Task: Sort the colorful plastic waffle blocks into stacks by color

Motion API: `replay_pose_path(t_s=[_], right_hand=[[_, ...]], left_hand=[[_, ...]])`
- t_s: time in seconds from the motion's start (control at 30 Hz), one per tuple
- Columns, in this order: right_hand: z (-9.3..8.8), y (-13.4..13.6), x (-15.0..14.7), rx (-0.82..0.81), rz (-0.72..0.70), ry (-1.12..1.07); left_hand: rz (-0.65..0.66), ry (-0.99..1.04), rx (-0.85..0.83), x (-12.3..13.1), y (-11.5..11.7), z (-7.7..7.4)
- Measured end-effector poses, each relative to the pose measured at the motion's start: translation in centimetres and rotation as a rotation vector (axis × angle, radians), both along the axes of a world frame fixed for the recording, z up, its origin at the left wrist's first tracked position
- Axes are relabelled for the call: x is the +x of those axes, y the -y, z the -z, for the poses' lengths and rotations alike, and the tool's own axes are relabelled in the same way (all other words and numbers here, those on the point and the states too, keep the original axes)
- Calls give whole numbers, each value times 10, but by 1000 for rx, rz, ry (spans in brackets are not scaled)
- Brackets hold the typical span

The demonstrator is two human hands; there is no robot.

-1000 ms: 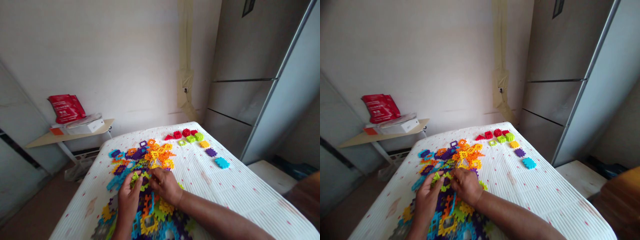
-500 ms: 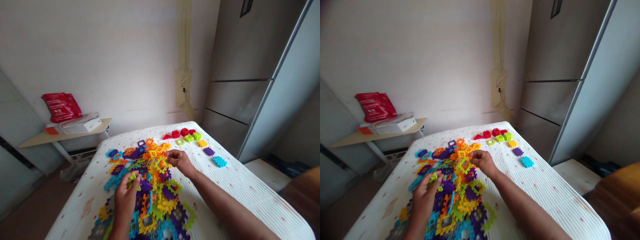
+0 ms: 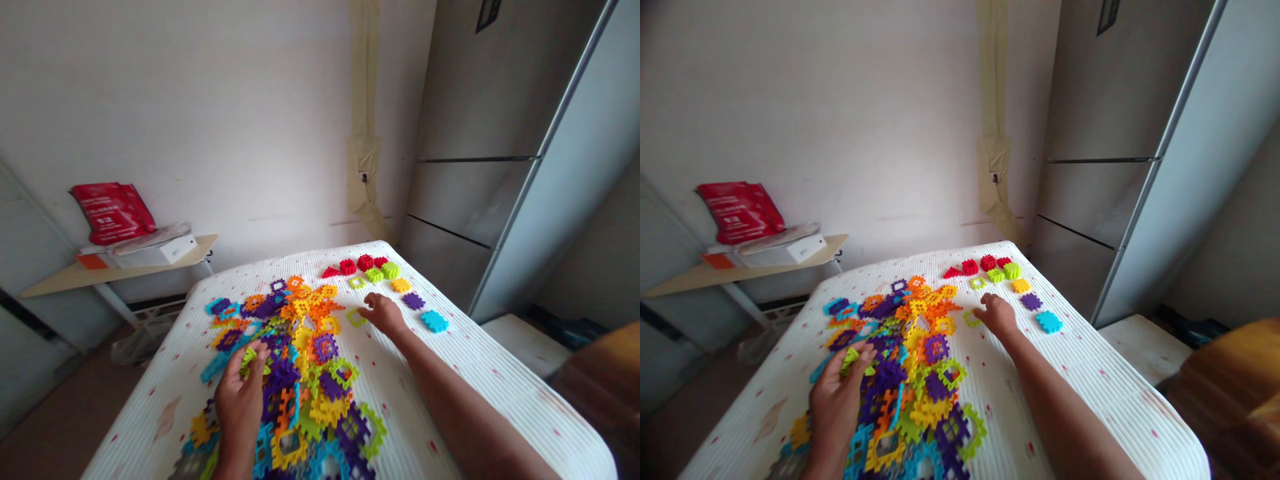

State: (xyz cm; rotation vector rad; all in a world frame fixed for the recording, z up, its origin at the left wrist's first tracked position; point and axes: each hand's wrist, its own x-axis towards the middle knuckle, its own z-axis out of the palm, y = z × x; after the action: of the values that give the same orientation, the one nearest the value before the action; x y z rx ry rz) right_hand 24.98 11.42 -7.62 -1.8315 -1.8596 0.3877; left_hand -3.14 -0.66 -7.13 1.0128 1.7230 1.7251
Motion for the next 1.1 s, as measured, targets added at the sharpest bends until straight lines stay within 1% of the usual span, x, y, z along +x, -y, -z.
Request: replay_pose_path(t_s=[0.1, 0.17, 0.27, 0.33, 0.43, 0.5, 0.63, 0.73, 0.87, 1.1], right_hand=[[-2, 11, -13, -15, -17, 210], [-1, 15, -20, -17, -16, 304], [2, 14, -22, 3, 0, 297], [3, 7, -17, 34, 24, 276], [4, -13, -10, 99, 77, 243], [6, -29, -9, 126, 113, 224], [13, -56, -16, 127, 177, 201], [18, -69, -23, 108, 202, 198], [21, -77, -26, 91, 203, 209], [22, -78, -25, 88, 216, 233]], left_hand=[[-44, 29, 46, 2, 1, -2], [-62, 19, 60, 3, 2, -4], [-76, 26, 66, 4, 3, -4], [-81, 52, 77, 3, 2, -2], [-78, 70, 95, 3, 2, -2], [-69, 77, 104, 5, 3, -5], [-82, 118, 116, 7, 5, -11], [-87, 132, 106, 6, 5, -13], [-60, 164, 89, 4, 5, -11], [-7, 189, 78, 3, 4, -4]])
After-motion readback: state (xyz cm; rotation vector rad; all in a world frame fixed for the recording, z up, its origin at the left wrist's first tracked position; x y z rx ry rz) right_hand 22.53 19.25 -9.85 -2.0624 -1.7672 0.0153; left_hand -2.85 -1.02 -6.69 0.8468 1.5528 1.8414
